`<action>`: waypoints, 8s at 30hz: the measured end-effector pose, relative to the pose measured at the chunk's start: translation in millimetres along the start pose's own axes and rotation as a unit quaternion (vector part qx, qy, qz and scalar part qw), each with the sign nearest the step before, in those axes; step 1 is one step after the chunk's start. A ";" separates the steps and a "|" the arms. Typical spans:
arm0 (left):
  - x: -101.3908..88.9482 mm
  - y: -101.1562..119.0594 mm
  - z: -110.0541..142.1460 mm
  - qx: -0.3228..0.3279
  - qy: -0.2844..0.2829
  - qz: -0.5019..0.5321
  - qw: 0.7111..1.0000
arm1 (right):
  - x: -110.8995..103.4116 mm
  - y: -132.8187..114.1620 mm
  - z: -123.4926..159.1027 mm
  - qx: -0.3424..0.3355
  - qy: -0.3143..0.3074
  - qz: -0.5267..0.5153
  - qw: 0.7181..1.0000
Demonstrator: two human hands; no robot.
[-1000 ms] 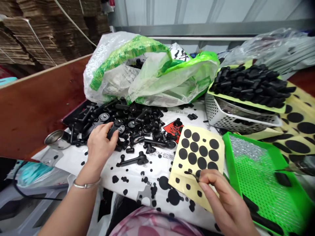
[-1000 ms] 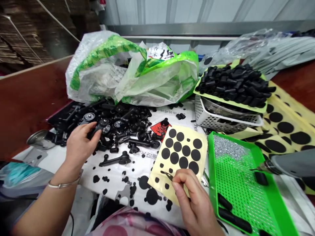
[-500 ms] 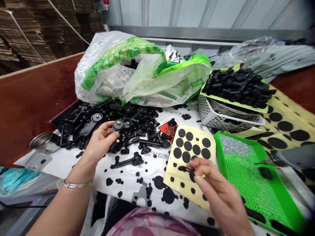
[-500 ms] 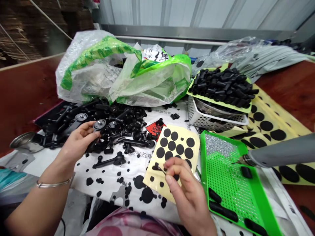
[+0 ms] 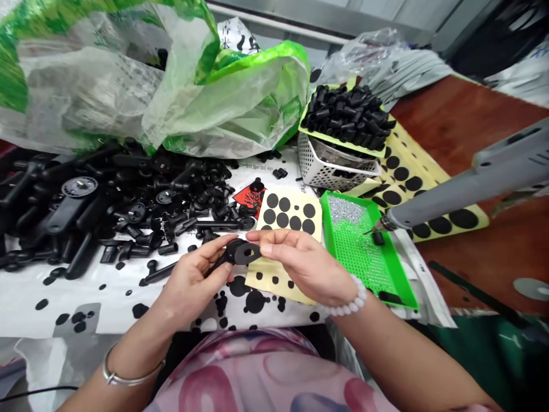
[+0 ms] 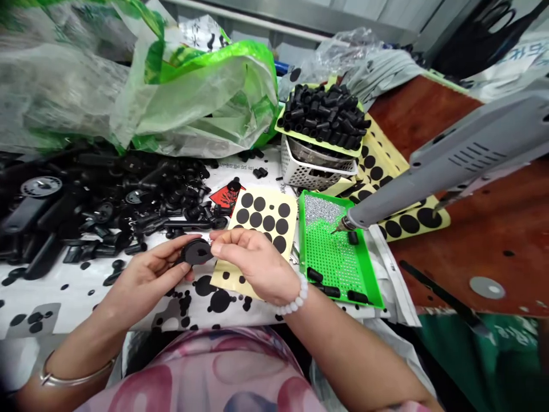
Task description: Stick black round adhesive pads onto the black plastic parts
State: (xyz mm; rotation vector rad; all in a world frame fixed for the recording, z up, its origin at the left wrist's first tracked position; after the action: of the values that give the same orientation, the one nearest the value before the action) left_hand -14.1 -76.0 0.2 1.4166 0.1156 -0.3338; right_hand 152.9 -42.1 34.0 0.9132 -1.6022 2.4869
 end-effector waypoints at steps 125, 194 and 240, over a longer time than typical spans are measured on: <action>20.9 -20.5 7.2 -0.109 -0.080 0.219 0.966 | -19.8 33.3 -13.9 -0.072 0.036 0.069 0.994; -4.8 -1.2 5.5 0.026 0.192 0.019 0.981 | -24.3 43.0 10.6 -0.320 0.118 0.257 0.904; 36.2 -26.9 16.0 0.097 -0.002 -0.150 0.984 | -8.0 29.9 28.3 -0.434 0.011 0.577 0.692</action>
State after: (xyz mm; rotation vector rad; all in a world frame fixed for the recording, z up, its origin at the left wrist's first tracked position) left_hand 10.4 -100.5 -32.8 1.5939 0.3018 -0.6107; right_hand 162.0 -77.7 13.8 -0.4521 -3.4891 1.3832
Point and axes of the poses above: each hand's wrist, its own z-axis away from the middle knuckle, its own x-axis out of the palm, y = z × x, the point moved 3 cm from there along -z, towards the middle knuckle, and after that the axes turned 14 degrees about -z, right-handed, at the moved point
